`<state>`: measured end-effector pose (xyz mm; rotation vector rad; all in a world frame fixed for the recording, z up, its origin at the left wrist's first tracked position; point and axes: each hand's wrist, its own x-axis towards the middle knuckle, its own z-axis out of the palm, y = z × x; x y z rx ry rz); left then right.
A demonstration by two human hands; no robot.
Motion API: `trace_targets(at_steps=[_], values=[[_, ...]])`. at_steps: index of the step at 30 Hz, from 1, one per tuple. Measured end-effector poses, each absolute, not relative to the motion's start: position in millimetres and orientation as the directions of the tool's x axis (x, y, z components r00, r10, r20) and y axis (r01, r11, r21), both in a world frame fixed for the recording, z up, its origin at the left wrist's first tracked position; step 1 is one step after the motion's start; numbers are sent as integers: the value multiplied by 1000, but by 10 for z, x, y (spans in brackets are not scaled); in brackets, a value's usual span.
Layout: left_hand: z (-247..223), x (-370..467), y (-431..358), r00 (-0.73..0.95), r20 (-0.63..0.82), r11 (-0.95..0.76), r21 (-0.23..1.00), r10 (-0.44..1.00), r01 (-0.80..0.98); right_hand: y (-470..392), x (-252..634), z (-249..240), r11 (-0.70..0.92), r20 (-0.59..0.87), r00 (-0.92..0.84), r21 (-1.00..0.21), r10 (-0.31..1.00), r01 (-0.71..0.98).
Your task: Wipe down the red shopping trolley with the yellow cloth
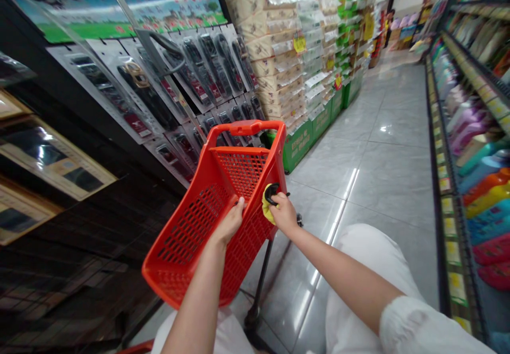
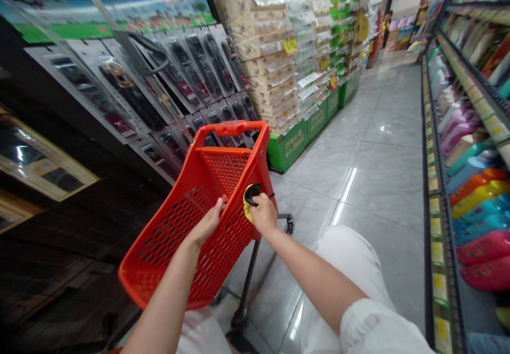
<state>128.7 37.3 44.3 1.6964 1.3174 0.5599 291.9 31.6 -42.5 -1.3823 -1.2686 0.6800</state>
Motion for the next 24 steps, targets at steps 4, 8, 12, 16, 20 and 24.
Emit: trace_targets(at_steps=[4,8,12,16,20,24], values=[[451,1290,367,345,-174,-13,879,922,477,549,3007,-487,20,-34,403,-991,914,-129],[461,1294,348,349,-206,25,888,914,459,666,3110,-310,73,-95,454,-938,886,-338],[491,1304,326,317,-191,-2,854,929,520,859,3345,110,371,260,657,-928,708,-31],[520,1321,315,328,-163,-49,833,931,552,1083,3544,446,344,539,518,-836,664,428],[505,1326,336,331,-135,-69,842,934,536,995,3453,401,247,566,314,-702,762,668],[472,1327,369,349,-142,-57,863,927,502,755,3275,281,260,562,167,-600,810,756]])
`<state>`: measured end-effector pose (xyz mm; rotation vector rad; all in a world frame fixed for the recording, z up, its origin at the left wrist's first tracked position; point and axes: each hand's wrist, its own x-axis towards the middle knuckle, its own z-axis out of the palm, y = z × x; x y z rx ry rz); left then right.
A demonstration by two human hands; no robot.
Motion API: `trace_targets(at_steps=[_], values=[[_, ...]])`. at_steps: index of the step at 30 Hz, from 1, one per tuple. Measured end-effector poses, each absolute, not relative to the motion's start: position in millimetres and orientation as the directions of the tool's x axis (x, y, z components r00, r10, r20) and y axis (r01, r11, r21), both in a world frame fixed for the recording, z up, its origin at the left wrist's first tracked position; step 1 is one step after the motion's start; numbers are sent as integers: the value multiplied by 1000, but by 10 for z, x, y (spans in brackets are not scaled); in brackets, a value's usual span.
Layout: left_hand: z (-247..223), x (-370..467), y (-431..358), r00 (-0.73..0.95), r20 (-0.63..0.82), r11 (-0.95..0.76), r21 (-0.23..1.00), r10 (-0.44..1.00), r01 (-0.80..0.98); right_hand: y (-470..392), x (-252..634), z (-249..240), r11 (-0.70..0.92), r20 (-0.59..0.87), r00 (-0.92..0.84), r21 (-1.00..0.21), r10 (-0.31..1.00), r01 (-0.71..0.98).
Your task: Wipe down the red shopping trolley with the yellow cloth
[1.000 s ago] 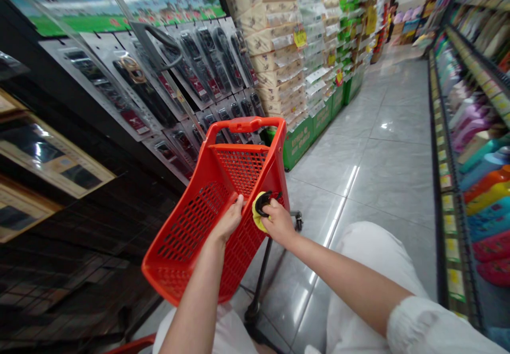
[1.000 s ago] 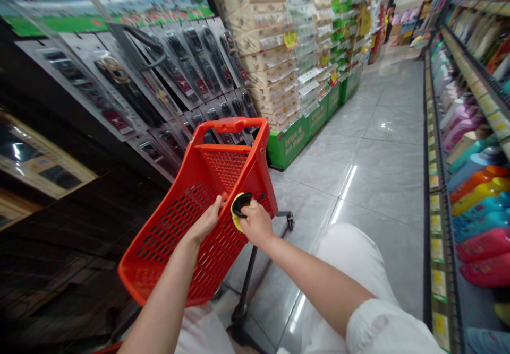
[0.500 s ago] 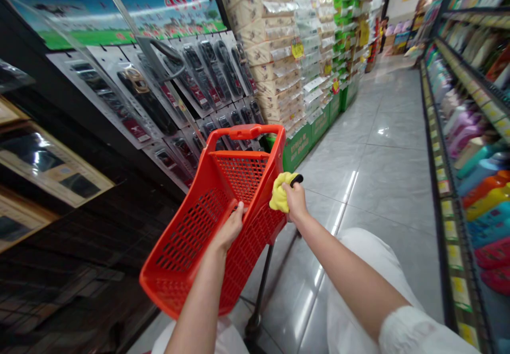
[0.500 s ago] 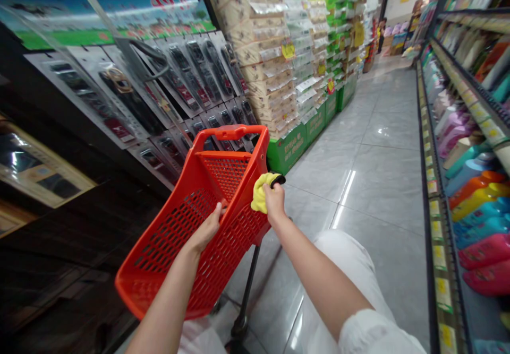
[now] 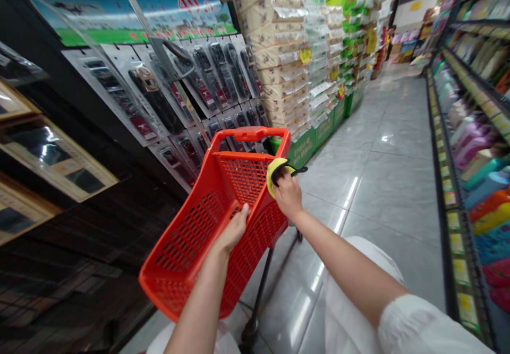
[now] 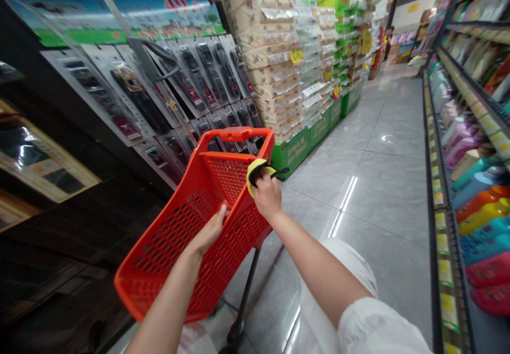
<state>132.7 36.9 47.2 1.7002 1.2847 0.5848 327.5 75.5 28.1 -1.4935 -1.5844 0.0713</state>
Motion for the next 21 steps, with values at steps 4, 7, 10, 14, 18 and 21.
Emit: trace_targets(at_steps=[4,7,10,14,18,21], values=[[436,1323,387,333,-122,-61,869,935,492,783,3347,386,230,542,154,-574,826,786],[402,1316,404,349,-169,-1,899,922,437,827,3407,405,192,531,187,-578,827,793],[363,1305,432,399,-219,76,935,891,346,703,3330,291,261,539,79,-526,839,809],[327,1291,450,428,-217,95,952,877,290,514,3252,199,392,530,-112,-453,841,801],[329,1287,428,417,-263,148,946,870,288,555,3331,259,293,525,-2,-472,851,831],[351,1278,419,420,-304,213,944,855,251,495,3267,217,310,518,-21,-478,855,822]])
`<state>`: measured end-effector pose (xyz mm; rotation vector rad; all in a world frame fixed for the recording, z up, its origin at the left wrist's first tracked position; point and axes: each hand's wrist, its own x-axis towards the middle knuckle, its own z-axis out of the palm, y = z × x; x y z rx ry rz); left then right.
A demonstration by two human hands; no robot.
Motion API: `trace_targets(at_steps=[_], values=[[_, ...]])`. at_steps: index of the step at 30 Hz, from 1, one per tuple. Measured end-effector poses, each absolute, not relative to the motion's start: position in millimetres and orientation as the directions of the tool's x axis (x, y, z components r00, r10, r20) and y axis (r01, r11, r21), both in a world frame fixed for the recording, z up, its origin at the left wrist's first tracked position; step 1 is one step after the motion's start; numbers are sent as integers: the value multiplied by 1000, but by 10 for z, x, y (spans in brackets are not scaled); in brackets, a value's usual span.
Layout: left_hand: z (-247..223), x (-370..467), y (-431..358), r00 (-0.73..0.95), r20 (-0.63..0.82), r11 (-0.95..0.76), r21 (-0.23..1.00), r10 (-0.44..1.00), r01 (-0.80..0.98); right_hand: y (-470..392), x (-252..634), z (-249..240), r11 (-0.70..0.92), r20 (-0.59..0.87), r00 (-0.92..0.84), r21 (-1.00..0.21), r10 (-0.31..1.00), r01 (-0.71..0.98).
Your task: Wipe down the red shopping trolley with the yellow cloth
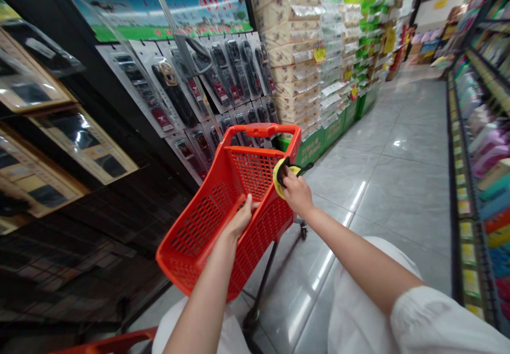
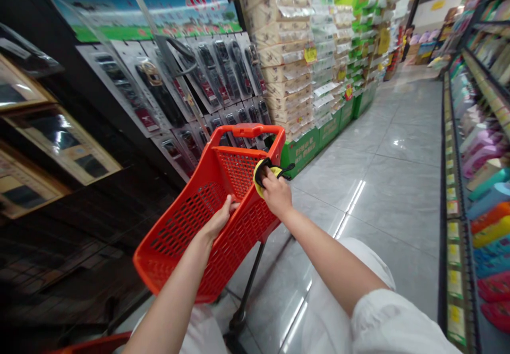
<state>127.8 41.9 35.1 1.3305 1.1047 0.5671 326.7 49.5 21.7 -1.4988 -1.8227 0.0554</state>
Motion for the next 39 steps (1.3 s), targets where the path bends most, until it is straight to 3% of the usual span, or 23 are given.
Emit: trace_targets(at_steps=[5,11,18,21,24,27,29,32,39], values=[[393,1256,401,442,-360,308,933,821,187,265,3094,85,481,488,-237,-470,840,740],[410,1294,383,462,-363,350,929,809,118,374,3179,136,344,493,-59,-510,868,789],[410,1317,471,304,-295,222,942,906,251,78,2932,-18,591,495,-366,-444,788,673],[395,1315,486,394,-322,245,941,861,232,249,3061,14,508,496,-267,-449,826,735],[400,1318,464,444,-375,319,927,814,199,567,3257,81,300,506,16,-536,863,789],[409,1318,442,420,-392,342,920,818,192,825,3354,128,176,514,271,-662,814,728],[403,1313,444,418,-396,354,918,817,178,901,3338,135,161,514,340,-704,787,692],[374,1300,469,433,-394,373,918,811,138,861,3235,113,154,515,331,-691,791,707],[340,1290,486,467,-367,375,924,804,81,604,3182,134,188,475,109,-533,873,825]])
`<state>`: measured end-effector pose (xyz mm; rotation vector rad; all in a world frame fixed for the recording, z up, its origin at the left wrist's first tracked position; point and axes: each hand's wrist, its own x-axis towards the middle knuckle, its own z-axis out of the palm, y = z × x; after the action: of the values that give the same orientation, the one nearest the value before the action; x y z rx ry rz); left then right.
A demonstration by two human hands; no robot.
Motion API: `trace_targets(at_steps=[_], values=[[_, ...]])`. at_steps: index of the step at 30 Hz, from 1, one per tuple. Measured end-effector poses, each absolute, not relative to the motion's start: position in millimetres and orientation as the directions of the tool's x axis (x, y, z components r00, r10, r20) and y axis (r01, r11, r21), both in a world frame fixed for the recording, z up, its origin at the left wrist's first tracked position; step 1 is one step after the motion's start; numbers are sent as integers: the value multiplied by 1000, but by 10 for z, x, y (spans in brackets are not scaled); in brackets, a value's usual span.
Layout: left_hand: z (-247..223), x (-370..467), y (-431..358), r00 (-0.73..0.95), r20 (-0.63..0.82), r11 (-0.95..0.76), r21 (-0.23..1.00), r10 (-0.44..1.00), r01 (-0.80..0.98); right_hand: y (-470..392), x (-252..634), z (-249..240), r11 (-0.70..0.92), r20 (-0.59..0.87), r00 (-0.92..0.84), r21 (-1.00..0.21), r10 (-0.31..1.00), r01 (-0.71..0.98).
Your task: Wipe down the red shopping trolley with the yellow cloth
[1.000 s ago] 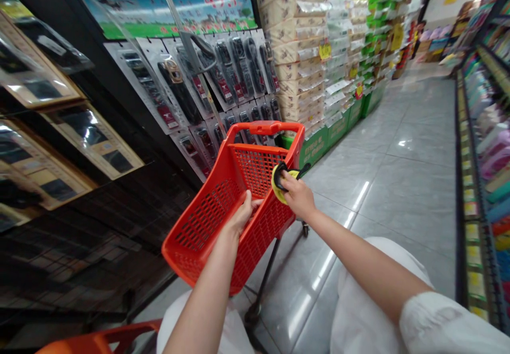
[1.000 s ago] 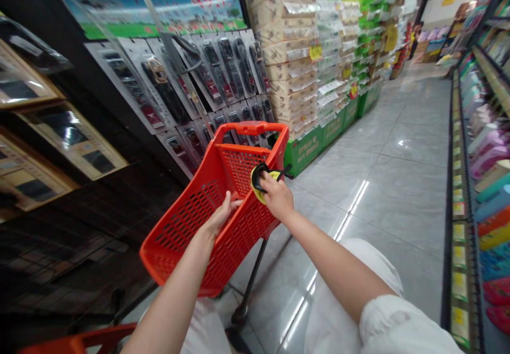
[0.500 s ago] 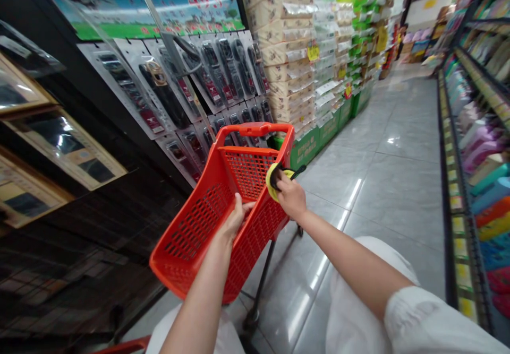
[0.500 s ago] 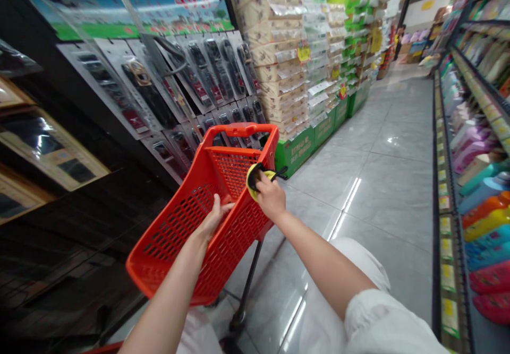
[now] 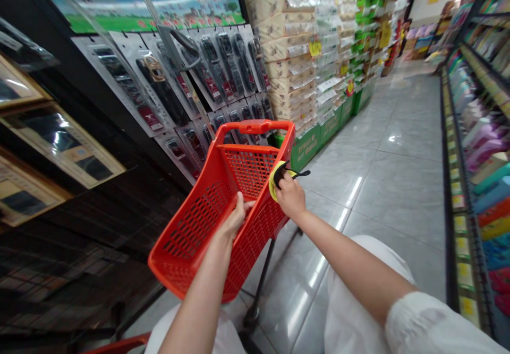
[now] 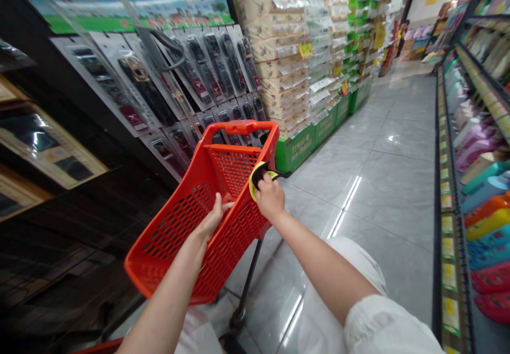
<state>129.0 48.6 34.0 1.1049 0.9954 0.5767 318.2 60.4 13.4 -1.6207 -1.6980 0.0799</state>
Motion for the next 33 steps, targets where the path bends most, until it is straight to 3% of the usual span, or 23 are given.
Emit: trace_targets(at_steps=[6,20,26,33], values=[[269,1269,533,428,-385,386,918,818,88,746,3401,260,145,467,120,-492,876,858],[268,1274,564,447,-396,439,898,802,6,231,3056,-196,506,534,-247,-415,809,756],[246,1259,549,475,-377,435,900,795,-14,404,3174,-150,477,598,-107,-503,794,721],[216,1234,594,389,-347,356,933,854,51,14,2844,-307,681,584,-397,-413,708,605]])
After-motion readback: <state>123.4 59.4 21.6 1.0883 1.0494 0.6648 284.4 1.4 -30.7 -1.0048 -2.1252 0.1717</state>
